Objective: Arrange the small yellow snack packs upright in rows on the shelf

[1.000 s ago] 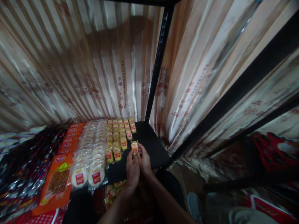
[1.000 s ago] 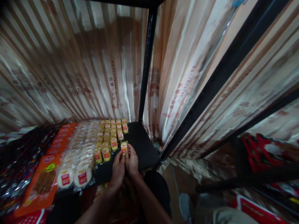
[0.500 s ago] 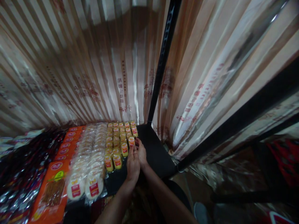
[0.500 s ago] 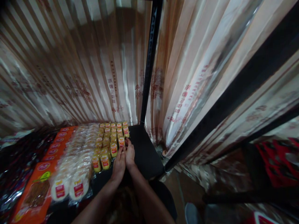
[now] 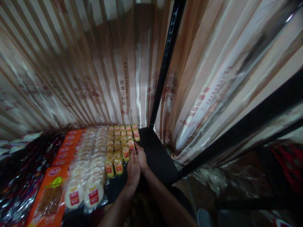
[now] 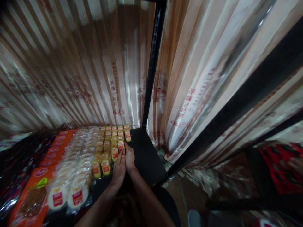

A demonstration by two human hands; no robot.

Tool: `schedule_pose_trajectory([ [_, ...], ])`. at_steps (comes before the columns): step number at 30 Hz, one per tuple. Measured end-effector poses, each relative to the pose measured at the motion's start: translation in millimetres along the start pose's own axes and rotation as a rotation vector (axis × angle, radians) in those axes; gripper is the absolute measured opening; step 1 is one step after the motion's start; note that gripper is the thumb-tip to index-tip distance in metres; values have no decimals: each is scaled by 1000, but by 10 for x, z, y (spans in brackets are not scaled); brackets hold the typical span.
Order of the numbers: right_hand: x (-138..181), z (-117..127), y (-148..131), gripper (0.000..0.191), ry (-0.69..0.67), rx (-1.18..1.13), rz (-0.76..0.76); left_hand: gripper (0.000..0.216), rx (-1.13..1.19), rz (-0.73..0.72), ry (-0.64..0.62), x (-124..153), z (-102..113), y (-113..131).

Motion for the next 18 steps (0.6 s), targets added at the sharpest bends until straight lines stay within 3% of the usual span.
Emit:
schedule_pose_trajectory([
  [13, 21, -72, 163, 49, 113, -108, 137, 43, -12, 13, 34, 68, 38, 63],
  [18, 129, -2, 126, 50, 136, -164, 115, 43, 14, -18, 39, 185, 54, 38],
])
Point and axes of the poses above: each hand's wrist, its own x-axis away from the middle knuckle, its own z-axis out of the back of the hand, y = z × x, the point moved 4 cm from there along -x, towards the middle knuckle, and after that the axes turned 1 degree about -z, right-handed, at the moved point
